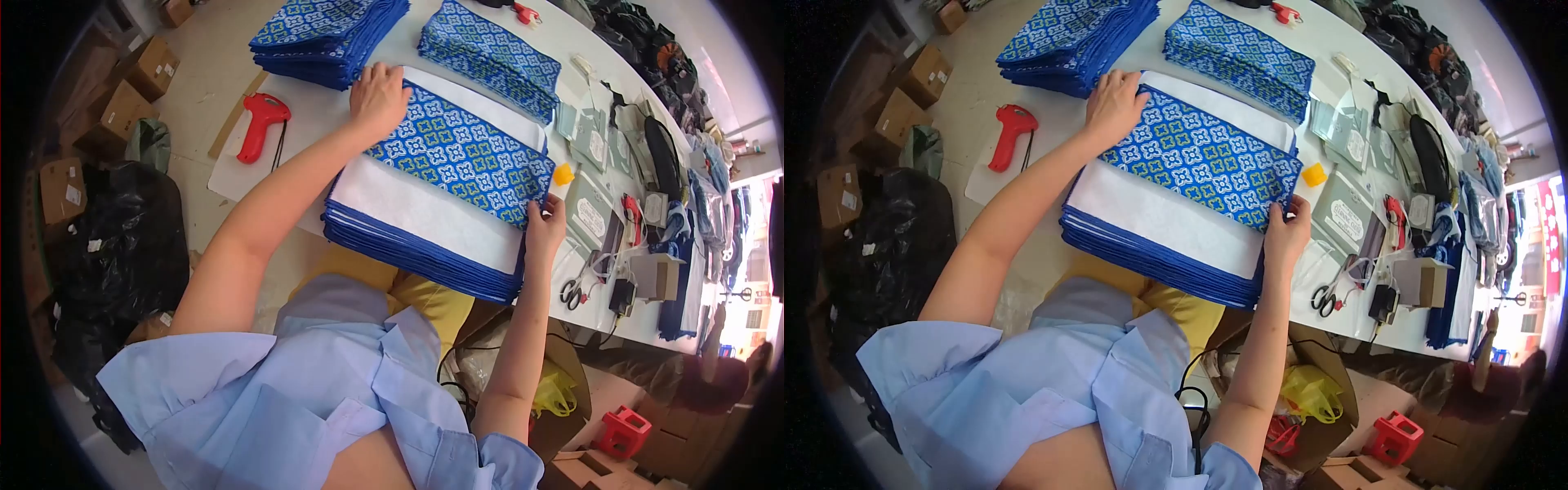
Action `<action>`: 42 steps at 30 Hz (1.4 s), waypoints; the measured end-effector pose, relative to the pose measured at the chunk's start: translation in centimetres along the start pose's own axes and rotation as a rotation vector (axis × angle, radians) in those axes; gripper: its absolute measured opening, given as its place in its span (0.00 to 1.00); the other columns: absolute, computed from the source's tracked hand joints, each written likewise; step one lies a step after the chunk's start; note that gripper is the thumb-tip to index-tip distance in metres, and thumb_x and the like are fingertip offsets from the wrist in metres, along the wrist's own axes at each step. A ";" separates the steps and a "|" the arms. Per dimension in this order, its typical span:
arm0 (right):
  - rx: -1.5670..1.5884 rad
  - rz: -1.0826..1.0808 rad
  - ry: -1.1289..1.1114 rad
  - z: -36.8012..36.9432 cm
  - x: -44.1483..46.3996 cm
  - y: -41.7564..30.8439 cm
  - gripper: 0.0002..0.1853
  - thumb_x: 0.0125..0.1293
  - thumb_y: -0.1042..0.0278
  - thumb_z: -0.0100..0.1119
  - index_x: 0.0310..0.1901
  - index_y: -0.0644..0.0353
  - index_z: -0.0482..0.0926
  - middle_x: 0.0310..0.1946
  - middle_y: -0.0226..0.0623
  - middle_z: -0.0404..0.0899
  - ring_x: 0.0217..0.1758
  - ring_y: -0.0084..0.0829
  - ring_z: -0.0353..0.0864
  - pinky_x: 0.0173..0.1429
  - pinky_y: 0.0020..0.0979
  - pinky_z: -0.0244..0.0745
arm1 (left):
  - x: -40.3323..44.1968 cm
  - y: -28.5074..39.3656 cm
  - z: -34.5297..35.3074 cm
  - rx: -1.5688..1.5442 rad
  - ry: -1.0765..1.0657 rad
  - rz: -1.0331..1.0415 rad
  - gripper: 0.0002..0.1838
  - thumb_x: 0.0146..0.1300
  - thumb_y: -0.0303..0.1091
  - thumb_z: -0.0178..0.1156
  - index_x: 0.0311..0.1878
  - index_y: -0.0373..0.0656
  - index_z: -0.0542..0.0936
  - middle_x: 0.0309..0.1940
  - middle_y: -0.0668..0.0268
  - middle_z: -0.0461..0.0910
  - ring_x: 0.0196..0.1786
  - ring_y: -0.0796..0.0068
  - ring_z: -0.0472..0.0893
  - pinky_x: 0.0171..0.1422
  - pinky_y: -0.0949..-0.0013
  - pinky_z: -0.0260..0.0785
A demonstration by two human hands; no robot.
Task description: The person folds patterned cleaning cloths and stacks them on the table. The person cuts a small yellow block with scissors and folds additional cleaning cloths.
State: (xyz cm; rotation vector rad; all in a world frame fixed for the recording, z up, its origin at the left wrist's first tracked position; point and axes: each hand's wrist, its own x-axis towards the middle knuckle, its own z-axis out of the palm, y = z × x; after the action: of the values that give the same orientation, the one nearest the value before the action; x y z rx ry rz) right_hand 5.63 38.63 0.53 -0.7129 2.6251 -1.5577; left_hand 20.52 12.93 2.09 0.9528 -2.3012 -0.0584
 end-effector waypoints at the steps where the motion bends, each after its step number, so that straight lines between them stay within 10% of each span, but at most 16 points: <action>1: 0.073 0.035 0.001 0.1 0.2 0.4 0.12 0.50 0.73 0.58 0.38 0.64 0.73 0.27 0.35 0.73 0.26 0.24 0.69 0.31 0.25 0.66 | 0.5 -0.1 0.4 -0.012 -0.001 0.012 0.16 0.52 0.39 0.58 0.40 0.39 0.73 0.38 0.59 0.71 0.46 0.60 0.69 0.47 0.59 0.63; 9: 0.028 0.102 -0.023 0.4 2.6 0.4 0.11 0.55 0.68 0.57 0.36 0.64 0.72 0.22 0.38 0.74 0.24 0.27 0.71 0.31 0.28 0.67 | 0.6 0.3 0.2 0.075 0.003 0.045 0.16 0.50 0.40 0.61 0.36 0.38 0.74 0.35 0.59 0.73 0.43 0.60 0.72 0.46 0.61 0.65; 15: 0.043 -0.254 0.019 0.8 2.9 0.7 0.08 0.58 0.77 0.48 0.40 0.62 0.69 0.25 0.39 0.75 0.26 0.26 0.74 0.32 0.29 0.67 | 1.3 -0.6 0.5 -0.194 -0.361 -0.261 0.19 0.49 0.39 0.60 0.40 0.35 0.74 0.36 0.52 0.77 0.41 0.56 0.76 0.46 0.60 0.67; 21: 0.604 0.156 -0.300 -0.7 4.1 1.7 0.08 0.58 0.77 0.49 0.41 0.62 0.70 0.30 0.29 0.76 0.35 0.19 0.71 0.43 0.19 0.63 | 2.8 0.1 0.0 -0.455 -0.444 -0.422 0.18 0.46 0.42 0.59 0.33 0.35 0.78 0.35 0.50 0.78 0.42 0.56 0.77 0.48 0.60 0.68; 25: 0.421 0.194 -0.283 -0.2 4.7 2.1 0.08 0.59 0.68 0.53 0.35 0.63 0.73 0.29 0.30 0.76 0.32 0.18 0.71 0.38 0.21 0.64 | 2.3 -0.1 0.4 -0.427 -0.293 -0.333 0.15 0.50 0.38 0.58 0.35 0.35 0.77 0.27 0.57 0.78 0.27 0.67 0.78 0.33 0.67 0.68; 34: -0.200 -0.111 -0.008 0.1 2.8 -0.4 0.12 0.61 0.64 0.50 0.31 0.67 0.72 0.23 0.48 0.75 0.26 0.41 0.75 0.33 0.36 0.66 | -0.5 -0.8 -1.7 -0.570 -0.450 -0.408 0.15 0.52 0.40 0.56 0.32 0.35 0.77 0.31 0.51 0.78 0.37 0.55 0.78 0.42 0.60 0.68; 42: -0.143 -0.322 0.242 -1.6 12.3 -5.1 0.12 0.62 0.66 0.46 0.29 0.68 0.70 0.20 0.47 0.71 0.22 0.40 0.67 0.30 0.35 0.62 | 9.6 2.9 -0.7 -0.535 0.039 -0.198 0.12 0.53 0.39 0.56 0.32 0.38 0.75 0.29 0.54 0.77 0.36 0.53 0.77 0.40 0.57 0.67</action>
State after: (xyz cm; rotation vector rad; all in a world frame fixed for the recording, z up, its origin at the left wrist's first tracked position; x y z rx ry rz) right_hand -3.81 33.23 8.30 -1.0674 2.9416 -1.6334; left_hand 14.01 8.93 8.63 0.8775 -1.9888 -0.6939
